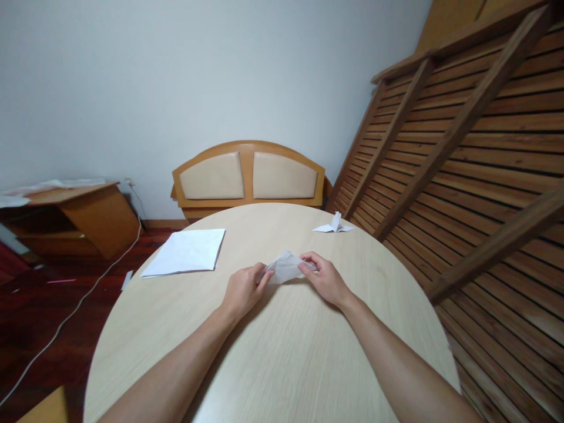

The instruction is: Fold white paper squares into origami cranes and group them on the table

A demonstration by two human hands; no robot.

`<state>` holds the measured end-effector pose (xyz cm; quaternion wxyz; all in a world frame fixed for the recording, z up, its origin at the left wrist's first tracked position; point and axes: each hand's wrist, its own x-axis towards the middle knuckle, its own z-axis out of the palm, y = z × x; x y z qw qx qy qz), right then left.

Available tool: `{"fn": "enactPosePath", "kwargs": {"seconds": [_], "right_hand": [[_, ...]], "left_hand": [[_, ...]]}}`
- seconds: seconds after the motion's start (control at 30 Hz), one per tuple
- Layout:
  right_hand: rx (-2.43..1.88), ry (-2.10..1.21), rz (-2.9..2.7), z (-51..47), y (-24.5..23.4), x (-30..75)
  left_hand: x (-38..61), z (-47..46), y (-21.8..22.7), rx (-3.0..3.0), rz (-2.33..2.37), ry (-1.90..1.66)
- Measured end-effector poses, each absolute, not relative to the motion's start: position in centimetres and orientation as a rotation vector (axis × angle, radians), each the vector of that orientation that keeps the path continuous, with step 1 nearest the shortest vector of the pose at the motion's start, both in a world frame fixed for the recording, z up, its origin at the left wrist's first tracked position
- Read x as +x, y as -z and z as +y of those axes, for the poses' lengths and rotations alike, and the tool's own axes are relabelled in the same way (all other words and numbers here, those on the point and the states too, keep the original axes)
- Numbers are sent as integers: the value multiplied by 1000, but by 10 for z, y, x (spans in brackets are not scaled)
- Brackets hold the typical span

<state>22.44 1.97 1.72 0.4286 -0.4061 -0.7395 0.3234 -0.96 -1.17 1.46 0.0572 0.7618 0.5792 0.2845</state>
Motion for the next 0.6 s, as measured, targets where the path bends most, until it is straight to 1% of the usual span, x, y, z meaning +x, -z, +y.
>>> {"fn": "enactPosePath", "kwargs": {"seconds": [0.17,0.37,0.5,0.53,0.6], "right_hand": [[-1054,-788,-1785,24,-14,222],[-1104,-761,-1774,27,-11,222],[-1193,-695,-1759,33,1,225],[-1209,-675,-1753,35,5,225],[-1244,-643,-1765,37,11,225]], "left_hand": [[-10,-9,-12,2155,1764,-990],[-14,-4,-8,2086,1810,-997],[-13,-5,-9,2320,1701,-1185],[-12,-7,-9,2407,1624,-1199],[-8,-10,-8,2541,1448,-1105]]}}
